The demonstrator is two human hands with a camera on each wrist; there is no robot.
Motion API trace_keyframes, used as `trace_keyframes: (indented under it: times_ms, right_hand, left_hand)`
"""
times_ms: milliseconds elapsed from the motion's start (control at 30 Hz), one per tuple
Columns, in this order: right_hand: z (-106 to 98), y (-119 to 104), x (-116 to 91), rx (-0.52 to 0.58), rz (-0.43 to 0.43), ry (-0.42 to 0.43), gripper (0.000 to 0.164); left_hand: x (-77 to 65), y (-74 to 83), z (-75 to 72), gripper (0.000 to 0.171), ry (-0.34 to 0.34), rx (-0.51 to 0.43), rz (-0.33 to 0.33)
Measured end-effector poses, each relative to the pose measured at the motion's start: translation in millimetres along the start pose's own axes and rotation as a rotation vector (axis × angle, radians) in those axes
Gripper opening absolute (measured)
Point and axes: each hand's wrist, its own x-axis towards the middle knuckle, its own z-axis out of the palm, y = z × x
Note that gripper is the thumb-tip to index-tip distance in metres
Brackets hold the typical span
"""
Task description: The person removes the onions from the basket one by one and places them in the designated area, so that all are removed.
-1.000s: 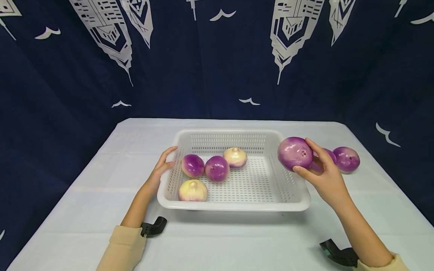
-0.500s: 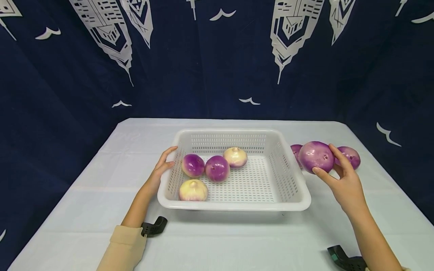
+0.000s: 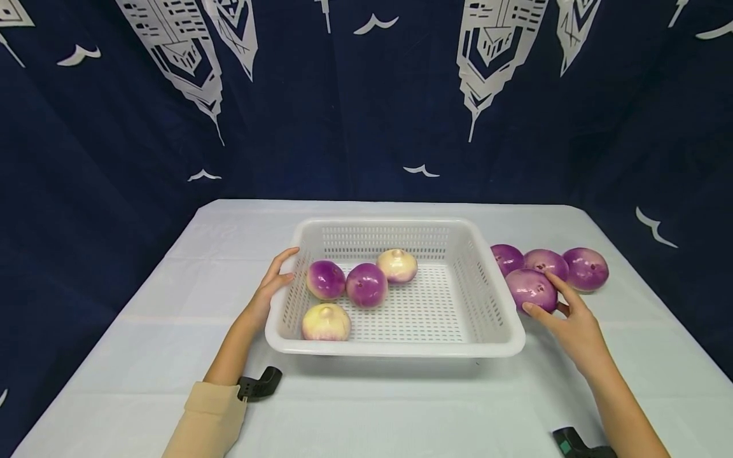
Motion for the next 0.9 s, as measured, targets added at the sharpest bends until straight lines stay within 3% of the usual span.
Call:
trace_keyframes:
  times_ms: [400, 900]
  right_hand:
    - [7, 14, 4, -0.023, 0.01, -0.129, 0.08]
    - [9, 19, 7, -0.024, -0.04, -0.155, 0.077]
  left_hand:
    - [-0.7, -1.6, 0.3, 0.057, 0.0, -0.014, -0.014]
    - [-0.1, -0.5, -0.3, 0.057, 0.011, -0.009, -0.013]
